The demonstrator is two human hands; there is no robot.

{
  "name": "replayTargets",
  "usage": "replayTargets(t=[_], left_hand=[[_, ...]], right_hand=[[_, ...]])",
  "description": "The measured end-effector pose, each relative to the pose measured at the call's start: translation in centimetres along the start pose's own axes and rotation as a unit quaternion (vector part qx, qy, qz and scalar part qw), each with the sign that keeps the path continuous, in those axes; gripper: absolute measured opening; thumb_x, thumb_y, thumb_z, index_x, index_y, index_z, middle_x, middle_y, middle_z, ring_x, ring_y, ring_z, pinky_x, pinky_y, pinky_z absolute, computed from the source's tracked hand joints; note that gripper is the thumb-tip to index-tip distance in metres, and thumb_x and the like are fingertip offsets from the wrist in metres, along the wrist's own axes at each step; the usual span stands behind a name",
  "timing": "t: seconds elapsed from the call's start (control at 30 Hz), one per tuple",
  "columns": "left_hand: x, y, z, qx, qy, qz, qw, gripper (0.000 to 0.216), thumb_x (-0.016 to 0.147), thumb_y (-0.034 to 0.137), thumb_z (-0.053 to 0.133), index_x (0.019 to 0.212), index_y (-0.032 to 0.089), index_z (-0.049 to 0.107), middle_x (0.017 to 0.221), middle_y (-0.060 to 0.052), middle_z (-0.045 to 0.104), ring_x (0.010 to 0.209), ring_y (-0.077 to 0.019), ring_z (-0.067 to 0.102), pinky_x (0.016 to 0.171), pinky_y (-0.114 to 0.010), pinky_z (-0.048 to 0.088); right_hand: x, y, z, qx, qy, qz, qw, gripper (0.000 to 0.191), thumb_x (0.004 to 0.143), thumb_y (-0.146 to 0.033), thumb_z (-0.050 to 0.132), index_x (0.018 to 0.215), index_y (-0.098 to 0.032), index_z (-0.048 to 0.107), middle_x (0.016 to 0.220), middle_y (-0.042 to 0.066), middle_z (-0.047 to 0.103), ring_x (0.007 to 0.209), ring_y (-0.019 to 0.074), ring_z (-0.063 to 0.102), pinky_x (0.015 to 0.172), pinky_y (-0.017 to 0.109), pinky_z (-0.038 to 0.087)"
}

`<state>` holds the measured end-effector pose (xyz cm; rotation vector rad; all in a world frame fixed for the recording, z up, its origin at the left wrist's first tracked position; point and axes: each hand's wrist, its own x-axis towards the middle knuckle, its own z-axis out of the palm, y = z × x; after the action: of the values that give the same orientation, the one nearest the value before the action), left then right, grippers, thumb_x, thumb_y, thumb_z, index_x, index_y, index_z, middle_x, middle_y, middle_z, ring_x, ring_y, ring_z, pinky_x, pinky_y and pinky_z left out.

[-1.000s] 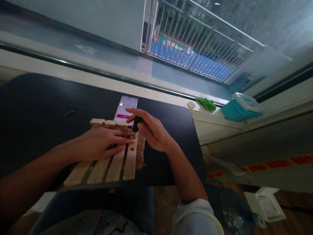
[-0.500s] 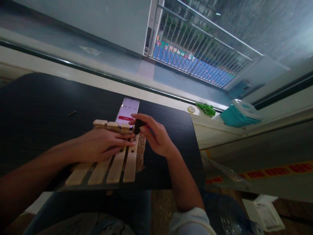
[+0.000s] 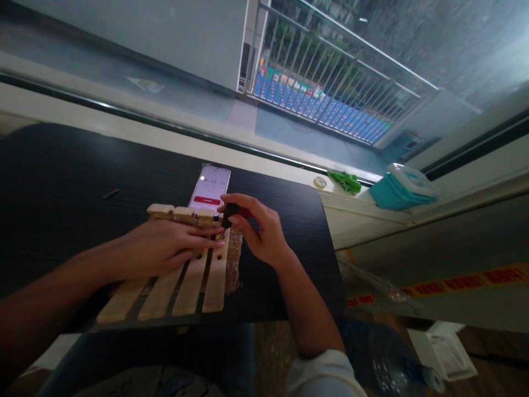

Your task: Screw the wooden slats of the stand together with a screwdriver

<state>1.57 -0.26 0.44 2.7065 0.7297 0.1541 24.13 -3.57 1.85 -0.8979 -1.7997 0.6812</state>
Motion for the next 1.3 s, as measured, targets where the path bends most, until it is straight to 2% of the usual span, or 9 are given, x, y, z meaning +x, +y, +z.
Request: replayTargets(t=[0.37,0.7,0.93,1.17,1.3], left_hand=[[0.0,-0.1,0.1,0.009,0.003,0.011,1.000,0.042,0.093,0.022,0.047,0.128,0.039,0.062,0.133,0.002,0.062,0.110,-0.0213,0.068,0.098,-0.039,0.051],[0.0,0.3,-0.4,0.012,0.008,0.031,0.999,0.044,0.093,0.018,0.043,0.129,0.036,0.063,0.138,0.004,0.058,0.123,-0.0201,0.060,0.104,-0.037,0.047],[0.1,0.2,-0.1,0.029,0.004,0.025,0.999,0.047,0.091,0.018,0.043,0.129,0.036,0.062,0.140,0.004,0.056,0.120,-0.0198,0.062,0.100,-0.034,0.049],[0.1,0.2,-0.1,0.028,0.001,0.021,0.999,0.048,0.092,0.016,0.043,0.131,0.038,0.060,0.141,0.004,0.054,0.124,-0.0211,0.059,0.102,-0.038,0.049],[0.0,0.2,-0.2,0.028,0.006,0.026,0.999,0.048,0.092,0.016,0.044,0.131,0.038,0.060,0.142,0.005,0.053,0.125,-0.0206,0.058,0.104,-0.037,0.047]], right_hand=[[-0.2,0.4,0.7,-0.012,0.050,-0.025,0.998,0.028,0.089,-0.031,0.059,0.117,-0.026,0.059,0.093,0.003,0.070,0.065,0.0106,0.062,0.057,0.027,0.054],[0.1,1.3,1.5,0.000,0.086,-0.064,0.994,0.027,0.087,-0.028,0.064,0.113,-0.028,0.056,0.081,-0.003,0.059,0.060,0.0083,0.055,0.049,0.024,0.046],[0.2,0.7,1.6,0.014,0.081,-0.048,0.995,0.026,0.088,-0.030,0.062,0.110,-0.028,0.049,0.100,0.001,0.069,0.055,0.0056,0.054,0.049,0.023,0.048],[0.0,0.6,2.0,0.028,0.075,-0.038,0.996,0.030,0.087,-0.029,0.062,0.116,-0.029,0.051,0.092,0.000,0.071,0.060,0.0081,0.059,0.052,0.024,0.050],[0.0,0.5,1.6,-0.002,0.059,-0.048,0.997,0.021,0.089,-0.030,0.059,0.111,-0.026,0.059,0.092,0.001,0.071,0.064,0.0096,0.059,0.053,0.025,0.052]])
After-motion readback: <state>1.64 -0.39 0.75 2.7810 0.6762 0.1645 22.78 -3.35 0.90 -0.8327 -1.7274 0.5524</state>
